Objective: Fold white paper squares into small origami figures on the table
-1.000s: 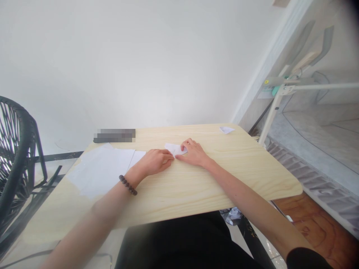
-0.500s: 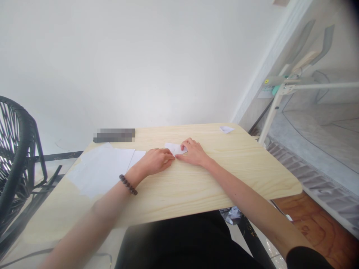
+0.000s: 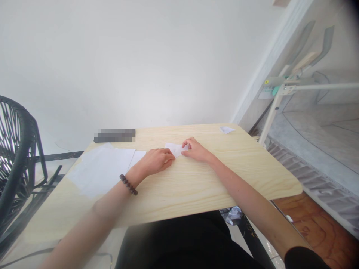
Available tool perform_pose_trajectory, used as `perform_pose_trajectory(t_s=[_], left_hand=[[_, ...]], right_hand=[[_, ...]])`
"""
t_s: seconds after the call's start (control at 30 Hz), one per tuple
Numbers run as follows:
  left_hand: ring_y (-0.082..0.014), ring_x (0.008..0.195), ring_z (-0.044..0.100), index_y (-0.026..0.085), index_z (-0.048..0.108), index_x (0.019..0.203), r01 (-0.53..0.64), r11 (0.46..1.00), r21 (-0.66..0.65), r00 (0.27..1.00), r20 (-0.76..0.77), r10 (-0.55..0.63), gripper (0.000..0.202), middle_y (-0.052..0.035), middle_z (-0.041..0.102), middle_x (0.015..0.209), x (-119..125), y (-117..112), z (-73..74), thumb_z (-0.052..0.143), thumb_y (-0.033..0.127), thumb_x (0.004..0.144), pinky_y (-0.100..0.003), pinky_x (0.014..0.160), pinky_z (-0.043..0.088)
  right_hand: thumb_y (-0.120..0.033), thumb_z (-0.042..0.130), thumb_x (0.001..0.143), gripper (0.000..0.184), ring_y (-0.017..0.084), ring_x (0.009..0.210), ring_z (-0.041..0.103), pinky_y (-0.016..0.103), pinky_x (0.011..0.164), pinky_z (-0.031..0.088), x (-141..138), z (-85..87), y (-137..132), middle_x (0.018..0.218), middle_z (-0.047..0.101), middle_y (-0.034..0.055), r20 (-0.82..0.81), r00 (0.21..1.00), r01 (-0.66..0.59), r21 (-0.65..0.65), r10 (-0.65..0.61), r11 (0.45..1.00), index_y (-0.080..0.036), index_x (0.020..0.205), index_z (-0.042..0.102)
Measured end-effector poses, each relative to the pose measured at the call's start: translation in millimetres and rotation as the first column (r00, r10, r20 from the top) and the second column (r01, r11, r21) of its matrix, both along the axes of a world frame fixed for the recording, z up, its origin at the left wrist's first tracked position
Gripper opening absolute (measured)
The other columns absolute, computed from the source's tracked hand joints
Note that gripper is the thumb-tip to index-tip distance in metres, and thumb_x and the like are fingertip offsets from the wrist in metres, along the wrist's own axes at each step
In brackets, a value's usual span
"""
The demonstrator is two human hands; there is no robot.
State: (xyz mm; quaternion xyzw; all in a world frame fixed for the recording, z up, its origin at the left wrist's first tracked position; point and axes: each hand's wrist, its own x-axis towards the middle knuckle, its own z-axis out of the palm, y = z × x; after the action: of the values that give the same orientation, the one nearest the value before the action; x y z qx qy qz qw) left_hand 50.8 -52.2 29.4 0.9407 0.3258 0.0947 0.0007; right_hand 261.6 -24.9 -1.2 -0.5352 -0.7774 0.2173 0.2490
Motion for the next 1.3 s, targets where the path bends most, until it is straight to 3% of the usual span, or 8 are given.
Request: perform_pose_trajectory(t_s=[0.27,0.47,0.57,0.9,1.13,1.3], left_hand=[[-0.0154,0.079,0.057,0.024,0.061,0.096,-0.004,1.0,-0.016,1.0,0.015,0.004,0.027,-0.0033,0.059,0.096,-0.2,0.4,-0.3,0.038,0.026,0.082,-0.026,0.071,0.042],[-0.0151,0.079,0.056,0.024,0.061,0.097,0.0,1.0,-0.013,1.0,0.022,0.001,0.028,-0.0029,0.059,0.097,-1.1,-0.1,-0.6,0.038,0.025,0.082,-0.026,0.071,0.042],[-0.0148,0.08,0.056,0.024,0.061,0.098,0.004,1.0,-0.024,1.0,0.031,-0.003,0.028,-0.0029,0.059,0.096,-1.1,-0.2,-0.3,0.038,0.026,0.082,-0.026,0.072,0.042],[-0.0146,0.078,0.057,0.024,0.061,0.097,0.001,1.0,-0.03,0.999,0.035,0.0,0.028,-0.0028,0.06,0.096,-0.8,0.5,-0.1,0.038,0.026,0.082,-0.025,0.071,0.043],[-0.0151,0.078,0.056,0.024,0.06,0.098,0.001,1.0,-0.017,1.0,0.026,0.0,0.028,-0.0028,0.06,0.096,-1.3,-0.2,-0.2,0.038,0.026,0.082,-0.026,0.07,0.042],[-0.0151,0.079,0.056,0.024,0.06,0.099,-0.002,1.0,-0.022,1.0,0.027,0.002,0.028,-0.003,0.059,0.096,-1.3,-0.4,0.2,0.038,0.026,0.082,-0.026,0.071,0.042]], right_hand=[[-0.018,0.048,0.069,0.023,0.009,0.073,0.049,0.022,0.068,0.041,9.4,6.2,3.3,0.094,0.04,0.0018,-0.044,0.998,-0.057,-0.077,0.053,0.995,-0.02,0.091,0.052],[-0.043,0.059,0.062,0.033,0.016,0.09,0.047,0.033,0.083,0.035,-4.4,1.2,-4.8,0.096,0.043,0.0018,0.091,0.995,0.048,0.041,-0.051,0.998,-0.023,0.087,0.053],[-0.048,0.061,0.059,0.04,0.018,0.095,0.045,0.037,0.087,0.032,-10.9,-1.1,-6.2,0.096,0.044,0.0024,0.153,0.983,0.095,0.071,-0.105,0.993,-0.023,0.088,0.051],[-0.026,0.054,0.065,0.035,0.01,0.071,0.048,0.023,0.065,0.042,5.8,5.4,2.6,0.095,0.041,0.0026,-0.031,0.999,0.007,-0.114,-0.011,0.993,-0.02,0.099,0.046],[-0.054,0.06,0.053,0.051,0.02,0.095,0.045,0.039,0.086,0.032,-11.3,-3.7,-2.9,0.1,0.041,0.0034,0.127,0.984,0.124,0.043,-0.128,0.991,-0.023,0.091,0.048],[-0.053,0.06,0.056,0.049,0.022,0.1,0.042,0.041,0.087,0.03,-16.1,-6.0,-2.8,0.099,0.041,0.0039,0.158,0.976,0.144,0.056,-0.151,0.988,-0.023,0.093,0.047]])
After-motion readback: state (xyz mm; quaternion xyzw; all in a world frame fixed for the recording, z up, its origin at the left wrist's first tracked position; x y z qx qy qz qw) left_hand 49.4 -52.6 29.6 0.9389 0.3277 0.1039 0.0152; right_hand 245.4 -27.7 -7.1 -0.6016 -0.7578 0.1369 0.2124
